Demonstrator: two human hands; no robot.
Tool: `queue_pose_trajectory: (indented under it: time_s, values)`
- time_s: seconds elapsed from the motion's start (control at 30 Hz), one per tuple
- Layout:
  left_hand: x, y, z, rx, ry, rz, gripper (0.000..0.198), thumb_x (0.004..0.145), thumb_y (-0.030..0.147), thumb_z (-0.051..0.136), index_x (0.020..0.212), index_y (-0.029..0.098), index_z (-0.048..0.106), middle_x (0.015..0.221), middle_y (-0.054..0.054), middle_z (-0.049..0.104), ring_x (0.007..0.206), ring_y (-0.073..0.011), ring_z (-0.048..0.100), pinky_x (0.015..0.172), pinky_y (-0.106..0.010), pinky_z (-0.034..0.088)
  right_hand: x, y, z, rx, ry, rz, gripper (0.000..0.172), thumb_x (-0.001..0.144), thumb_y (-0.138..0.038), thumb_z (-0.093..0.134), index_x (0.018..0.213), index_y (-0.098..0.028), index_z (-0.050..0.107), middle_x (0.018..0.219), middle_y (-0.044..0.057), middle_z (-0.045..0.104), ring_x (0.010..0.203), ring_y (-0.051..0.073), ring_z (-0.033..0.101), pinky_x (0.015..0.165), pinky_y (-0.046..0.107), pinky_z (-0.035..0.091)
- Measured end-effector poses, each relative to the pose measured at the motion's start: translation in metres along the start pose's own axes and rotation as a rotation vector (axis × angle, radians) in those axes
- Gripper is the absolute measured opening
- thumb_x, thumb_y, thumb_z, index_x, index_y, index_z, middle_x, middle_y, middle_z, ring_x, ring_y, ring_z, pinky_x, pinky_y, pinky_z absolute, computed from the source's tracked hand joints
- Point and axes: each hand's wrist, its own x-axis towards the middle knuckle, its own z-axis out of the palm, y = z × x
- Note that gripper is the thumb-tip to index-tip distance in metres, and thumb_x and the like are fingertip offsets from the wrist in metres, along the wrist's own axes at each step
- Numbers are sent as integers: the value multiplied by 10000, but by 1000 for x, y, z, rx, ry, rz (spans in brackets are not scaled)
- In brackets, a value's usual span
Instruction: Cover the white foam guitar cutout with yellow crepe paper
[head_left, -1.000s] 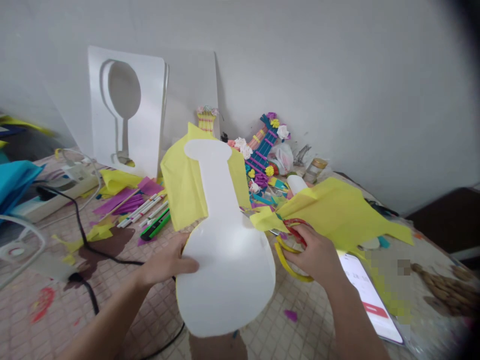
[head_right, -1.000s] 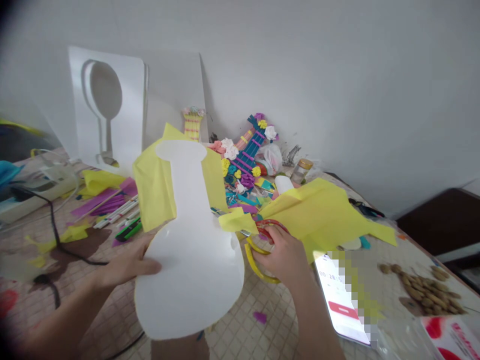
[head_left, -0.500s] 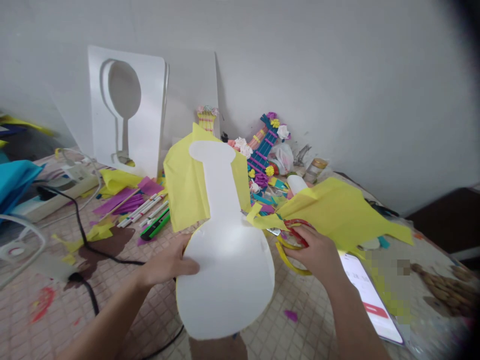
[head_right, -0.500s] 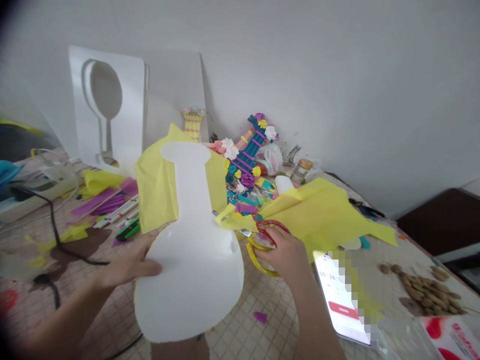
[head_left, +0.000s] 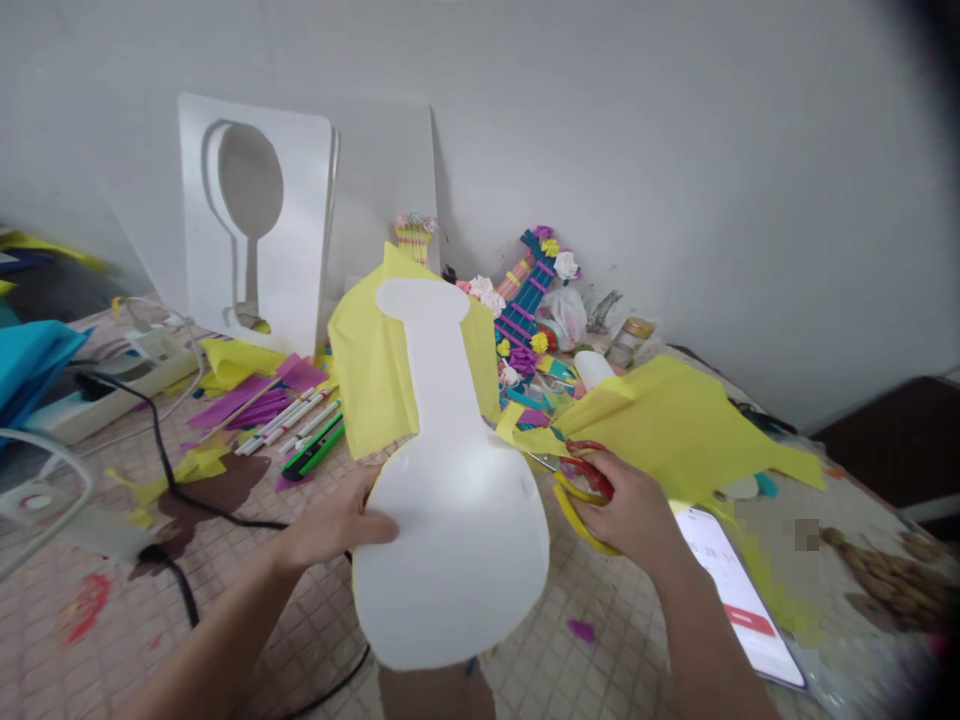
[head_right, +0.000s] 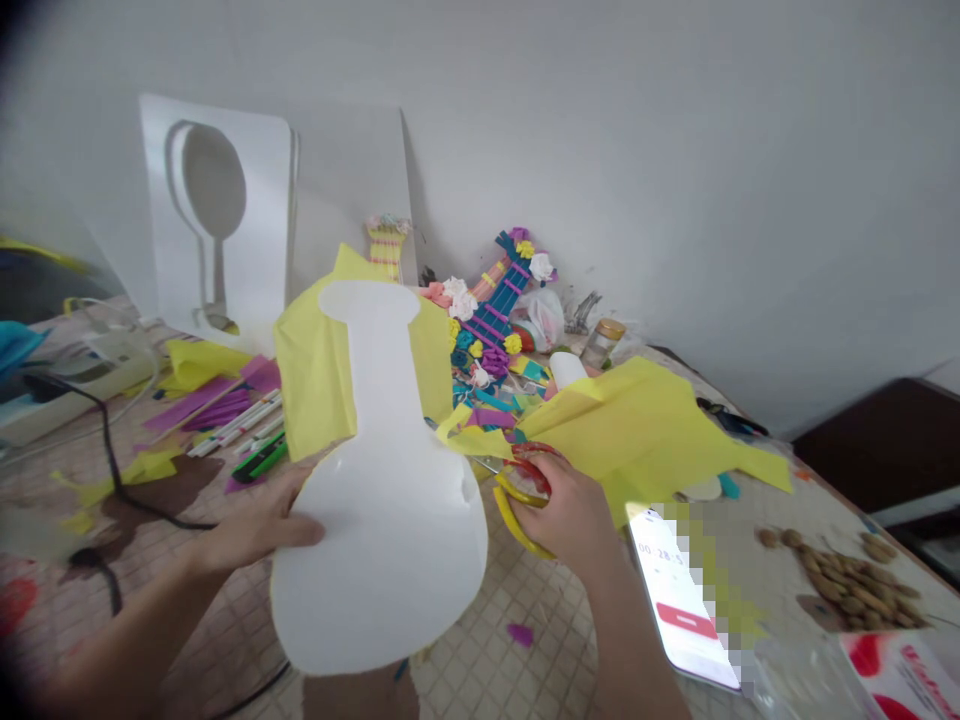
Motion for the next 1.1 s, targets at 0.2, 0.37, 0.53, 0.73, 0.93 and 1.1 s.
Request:
queue_pose_trajectory:
  time_s: [0.2,0.37,0.53,0.73,0.93,1.1]
  values:
    - [1,-2,-2,-1,27,-2,489,533,229,648,1015,163,595,744,-5,621,665,-181,527,538,-232,408,0,3,-1,-18,-17,-12,341,685,-426,595,929,-188,606,913,74,684,818,232,651,678,324,534]
    - [1,2,0,37,11,5,477,534,233,632,1004,156,603,735,-9,615,673,-186,526,543,-235,405,0,4,3,-36,1,-51,336,676,-435,617,899,-183,616,942,86,687,839,231,656,700,322,540]
    - [1,2,0,54,14,-8,484,538,240,621,1013,152,594,773,-21,625,715,-203,530,578,-253,421,1,4,5,-65,37,-85,306,660,-425,637,852,-187,625,921,85,696,809,227,663,668,315,543]
    - [1,-1,-2,49,16,11,462,536,243,624,986,143,593,757,-25,620,714,-205,526,574,-257,422,2,7,7,-110,102,-101,289,649,-430,634,809,-189,642,860,76,711,739,221,672,611,305,538]
    - [2,-1,-1,23,45,-9,418,517,217,626,926,133,598,729,-13,609,680,-188,530,552,-239,421,2,8,8,-142,138,-110,294,661,-443,616,796,-185,649,822,75,713,728,220,671,618,302,529]
    - [2,-1,0,1,28,10,399,524,208,620,919,156,609,737,-5,621,678,-189,542,563,-245,432,1,3,5,-60,62,-61,284,657,-410,632,828,-183,630,866,69,698,770,219,662,655,300,523]
